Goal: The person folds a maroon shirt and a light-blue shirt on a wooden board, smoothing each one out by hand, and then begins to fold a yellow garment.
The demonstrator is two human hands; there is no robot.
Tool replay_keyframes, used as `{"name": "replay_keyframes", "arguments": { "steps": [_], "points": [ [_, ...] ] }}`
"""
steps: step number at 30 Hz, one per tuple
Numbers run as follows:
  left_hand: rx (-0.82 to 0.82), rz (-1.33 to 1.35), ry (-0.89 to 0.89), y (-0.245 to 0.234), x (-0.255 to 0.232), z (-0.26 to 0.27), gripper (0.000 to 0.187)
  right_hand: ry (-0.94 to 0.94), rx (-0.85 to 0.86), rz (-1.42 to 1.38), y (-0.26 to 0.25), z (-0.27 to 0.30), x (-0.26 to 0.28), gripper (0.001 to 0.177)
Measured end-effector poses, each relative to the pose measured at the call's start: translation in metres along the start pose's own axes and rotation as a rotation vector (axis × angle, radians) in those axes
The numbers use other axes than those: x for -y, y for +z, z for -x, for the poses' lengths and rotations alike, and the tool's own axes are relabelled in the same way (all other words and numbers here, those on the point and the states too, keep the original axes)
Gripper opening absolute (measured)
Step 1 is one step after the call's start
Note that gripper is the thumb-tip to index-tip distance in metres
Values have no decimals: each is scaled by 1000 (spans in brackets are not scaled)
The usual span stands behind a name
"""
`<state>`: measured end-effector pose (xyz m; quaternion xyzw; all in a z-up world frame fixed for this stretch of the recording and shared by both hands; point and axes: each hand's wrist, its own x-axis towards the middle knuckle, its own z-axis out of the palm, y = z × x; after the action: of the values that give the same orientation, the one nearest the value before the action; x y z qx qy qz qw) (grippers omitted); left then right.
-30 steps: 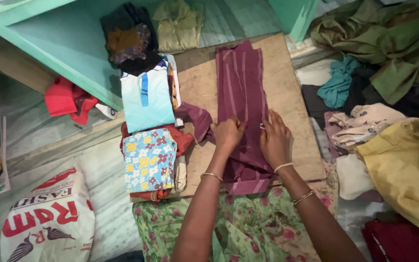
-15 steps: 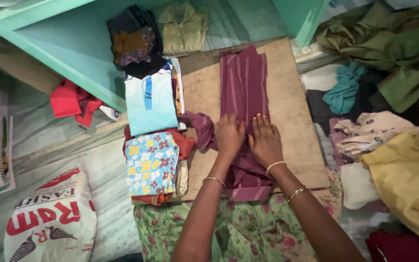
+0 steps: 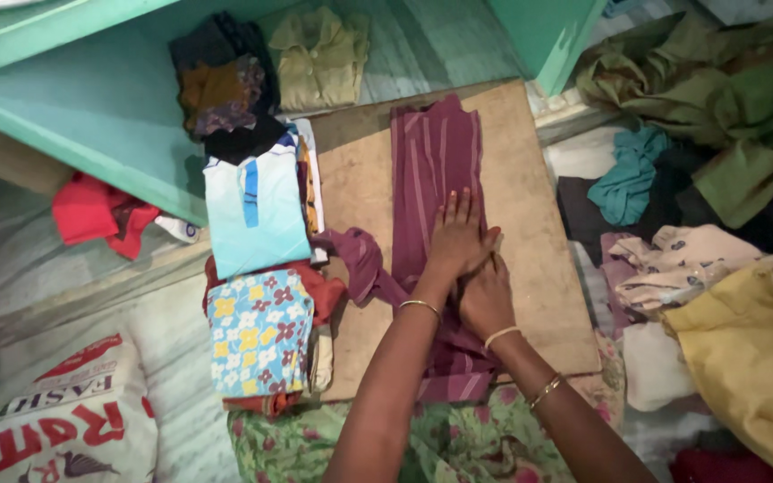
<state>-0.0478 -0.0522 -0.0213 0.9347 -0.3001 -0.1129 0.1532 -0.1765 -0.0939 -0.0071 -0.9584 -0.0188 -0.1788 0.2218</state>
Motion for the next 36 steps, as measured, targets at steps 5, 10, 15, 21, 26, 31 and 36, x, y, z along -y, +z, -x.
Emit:
{"name": "replay_keyframes", "arguments": {
  "steps": [5, 10, 15, 21, 26, 31, 36],
  "points": [
    [-82, -38, -10, 5, 6, -36, 80, 75, 128, 137, 3, -2, -3, 53],
    [-172, -212, 33, 3, 22, -77, 80, 92, 118, 174, -2, -11, 2, 67],
    [-167, -183, 38, -9, 31, -117, 78, 91, 128, 210, -6, -15, 5, 66],
    [-225, -170, 34, -15, 42, -151, 76, 127, 205, 212, -7, -19, 6, 69],
    [-236, -154, 16, -10, 47, -170, 69, 116, 197, 190, -5, -15, 3, 68],
    [-197, -167, -38, -30, 40, -173, 65, 103, 174, 170, -4, -19, 1, 68],
    [6, -39, -6, -54, 43, -179, 66, 89, 148, 222, 1, -16, 1, 66]
  ]
}}
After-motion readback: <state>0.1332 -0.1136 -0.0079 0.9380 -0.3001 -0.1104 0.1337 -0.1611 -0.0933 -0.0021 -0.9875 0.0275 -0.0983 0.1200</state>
